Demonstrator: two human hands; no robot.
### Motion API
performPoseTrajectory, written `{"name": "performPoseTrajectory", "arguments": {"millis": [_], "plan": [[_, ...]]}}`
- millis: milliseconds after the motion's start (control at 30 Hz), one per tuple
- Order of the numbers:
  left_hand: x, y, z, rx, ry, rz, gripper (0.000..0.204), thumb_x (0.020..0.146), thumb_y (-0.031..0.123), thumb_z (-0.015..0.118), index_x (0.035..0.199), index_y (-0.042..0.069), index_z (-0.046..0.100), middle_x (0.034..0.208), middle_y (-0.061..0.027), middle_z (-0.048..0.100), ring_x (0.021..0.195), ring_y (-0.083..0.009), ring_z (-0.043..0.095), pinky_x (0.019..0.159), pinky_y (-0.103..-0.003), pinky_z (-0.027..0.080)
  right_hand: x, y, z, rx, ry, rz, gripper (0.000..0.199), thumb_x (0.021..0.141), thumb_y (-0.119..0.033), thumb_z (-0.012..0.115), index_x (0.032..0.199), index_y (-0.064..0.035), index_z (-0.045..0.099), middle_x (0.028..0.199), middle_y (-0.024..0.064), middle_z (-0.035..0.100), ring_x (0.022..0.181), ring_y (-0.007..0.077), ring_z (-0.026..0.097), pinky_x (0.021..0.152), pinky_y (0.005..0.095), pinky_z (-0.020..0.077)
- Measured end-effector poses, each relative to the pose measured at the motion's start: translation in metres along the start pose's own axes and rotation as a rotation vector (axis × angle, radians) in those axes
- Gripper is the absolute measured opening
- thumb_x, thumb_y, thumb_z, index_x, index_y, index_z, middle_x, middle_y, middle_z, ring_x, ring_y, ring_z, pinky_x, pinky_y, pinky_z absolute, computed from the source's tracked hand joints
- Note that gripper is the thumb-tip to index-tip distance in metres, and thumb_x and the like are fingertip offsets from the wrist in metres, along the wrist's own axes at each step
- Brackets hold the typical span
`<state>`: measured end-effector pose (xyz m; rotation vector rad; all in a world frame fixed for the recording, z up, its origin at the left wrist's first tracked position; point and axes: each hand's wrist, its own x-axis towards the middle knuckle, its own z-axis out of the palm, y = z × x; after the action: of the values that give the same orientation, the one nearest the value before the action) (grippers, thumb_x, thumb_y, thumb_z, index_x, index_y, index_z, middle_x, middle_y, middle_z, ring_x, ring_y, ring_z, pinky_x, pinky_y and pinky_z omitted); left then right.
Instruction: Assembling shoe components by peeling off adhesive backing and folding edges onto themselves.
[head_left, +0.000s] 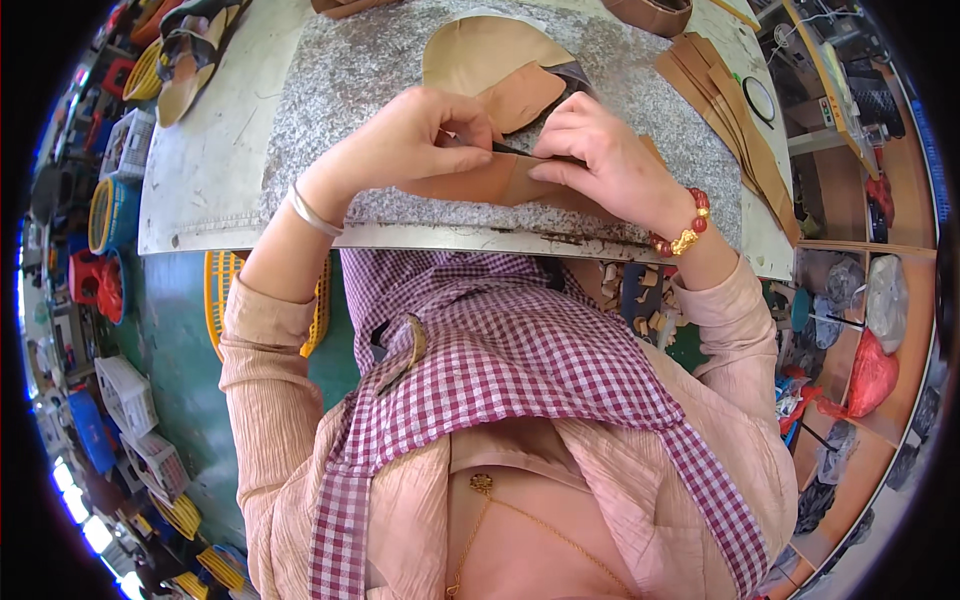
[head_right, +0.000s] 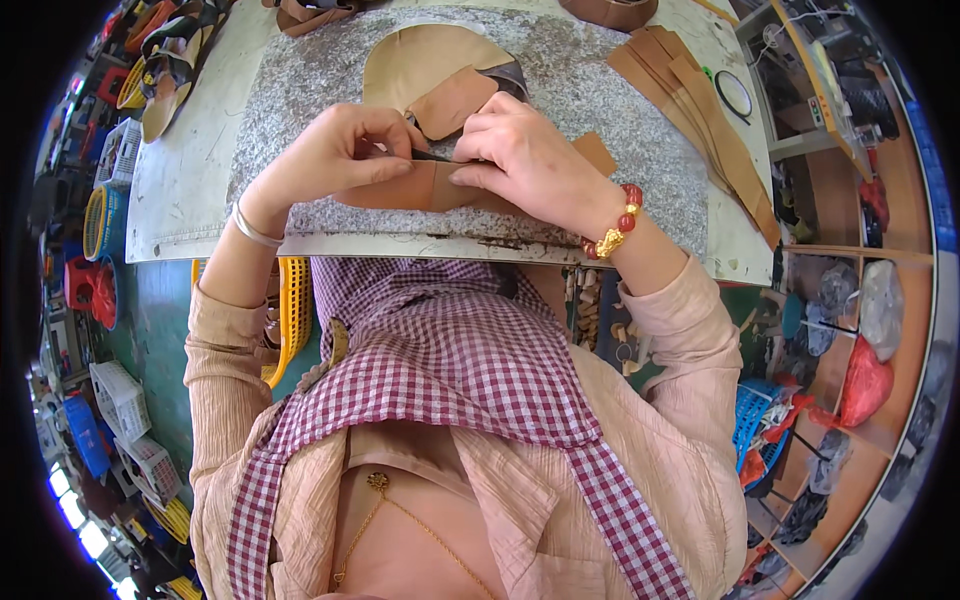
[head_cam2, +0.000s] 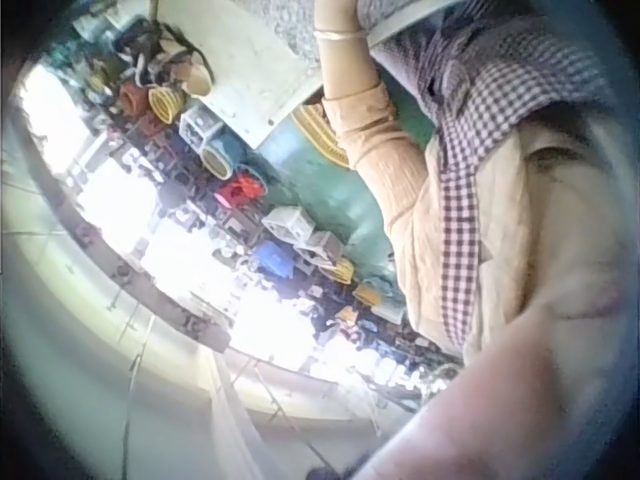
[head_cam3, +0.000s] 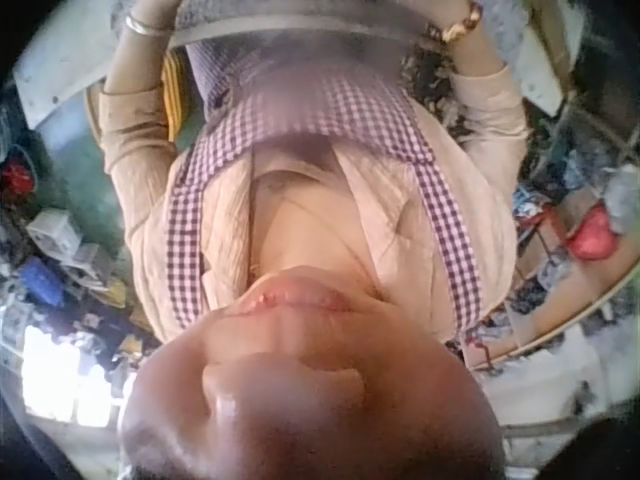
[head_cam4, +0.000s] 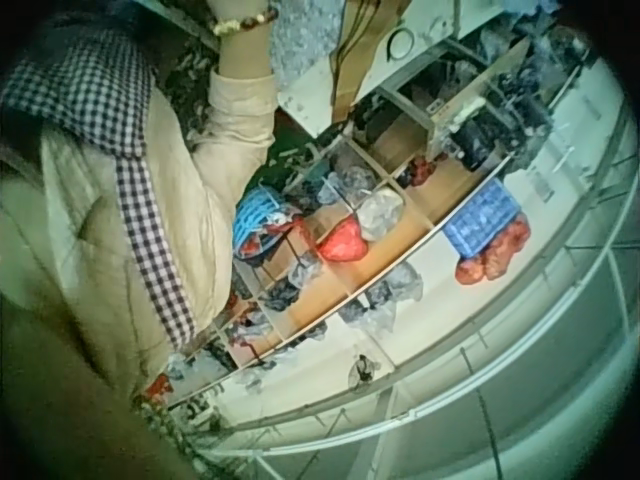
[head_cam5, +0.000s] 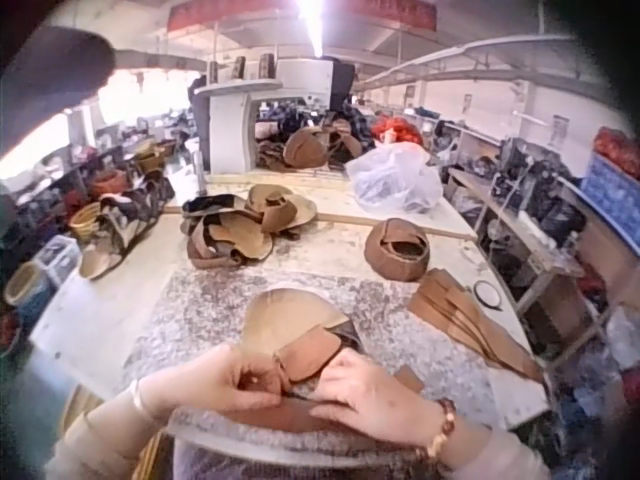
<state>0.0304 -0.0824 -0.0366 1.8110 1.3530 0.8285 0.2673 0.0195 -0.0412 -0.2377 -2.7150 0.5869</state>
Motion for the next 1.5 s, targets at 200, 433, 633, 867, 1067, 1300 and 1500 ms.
{"name": "performPoseTrajectory", "arguments": {"millis": [200, 433, 633, 867, 1067, 1300, 1500], "plan": [[0.002, -0.008, 0.002, 0.002, -0.028, 0.013, 0.001, 0.079, 0.003, 0.067, 0.080, 0.004, 0.067, 0.065, 0.0015, 0.060, 0.057, -0.0070, 0.048, 0.052, -0.021, 0.040, 0.001, -0.001, -0.002, 0.098, -0.065, 0.045, 0.013, 0.086, -0.017, 0.070, 0.086, -0.0039, 0.070, 0.084, 0.0012, 0.063, 0.088, 0.0191, 0.053, 0.080, 0.0308, 0.0468], [0.013, 0.004, 0.016, 0.144, -0.003, 0.075, 0.001, 0.081, 0.004, 0.068, 0.081, 0.004, 0.068, 0.066, 0.0022, 0.060, 0.059, -0.0055, 0.049, 0.054, -0.019, 0.040, 0.001, -0.010, 0.008, 0.034, -0.022, 0.153, 0.016, 0.088, -0.017, 0.068, 0.086, -0.0011, 0.070, 0.081, 0.0048, 0.065, 0.077, 0.0210, 0.054, 0.075, 0.0312, 0.0476], [0.023, -0.035, 0.004, -0.309, -0.219, -0.019, 0.006, 0.084, 0.005, 0.069, 0.079, 0.005, 0.067, 0.067, 0.0036, 0.059, 0.058, -0.0046, 0.048, 0.053, -0.018, 0.039, 0.001, -0.015, -0.019, 0.192, -0.280, 0.344, 0.019, 0.089, -0.017, 0.067, 0.083, 0.0004, 0.065, 0.078, 0.0060, 0.062, 0.070, 0.0205, 0.052, 0.067, 0.0317, 0.0433], [0.023, -0.045, 0.013, -0.318, -0.192, 0.025, 0.003, 0.085, 0.004, 0.070, 0.083, 0.006, 0.069, 0.068, 0.0036, 0.060, 0.059, -0.0046, 0.049, 0.054, -0.017, 0.038, -0.008, -0.004, -0.012, 0.164, -0.210, 0.221, 0.021, 0.087, -0.016, 0.067, 0.080, 0.0042, 0.065, 0.074, 0.0083, 0.066, 0.061, 0.0224, 0.054, 0.061, 0.0330, 0.0447], [0.018, -0.039, 0.023, -0.344, 0.006, 0.116, 0.006, 0.083, 0.006, 0.076, 0.086, 0.008, 0.070, 0.070, 0.0012, 0.063, 0.057, -0.0078, 0.051, 0.055, -0.019, 0.040, 0.004, -0.015, -0.019, 0.257, -0.369, 0.544, 0.021, 0.087, -0.019, 0.069, 0.083, 0.0017, 0.068, 0.073, 0.0072, 0.067, 0.065, 0.0225, 0.057, 0.064, 0.0335, 0.0454], [0.012, -0.040, -0.003, 0.404, 0.104, 0.341, 0.014, 0.077, 0.015, 0.082, 0.085, 0.007, 0.073, 0.077, 0.0008, 0.061, 0.071, -0.0128, 0.056, 0.064, -0.023, 0.046, 0.016, -0.024, 0.011, -0.214, -0.174, 0.293, 0.017, 0.089, -0.019, 0.068, 0.094, -0.0030, 0.071, 0.086, 0.0049, 0.070, 0.074, 0.0197, 0.062, 0.066, 0.0324, 0.0471], [0.003, -0.035, -0.059, 0.641, 0.287, 0.388, 0.023, 0.076, 0.026, 0.082, 0.087, 0.006, 0.076, 0.100, -0.0014, 0.064, 0.090, -0.0198, 0.060, 0.084, -0.032, 0.050, 0.027, -0.006, 0.000, -0.084, 0.363, -0.169, 0.011, 0.094, -0.017, 0.065, 0.099, -0.0092, 0.070, 0.099, 0.0000, 0.070, 0.079, 0.0145, 0.061, 0.069, 0.0295, 0.0478]]}}
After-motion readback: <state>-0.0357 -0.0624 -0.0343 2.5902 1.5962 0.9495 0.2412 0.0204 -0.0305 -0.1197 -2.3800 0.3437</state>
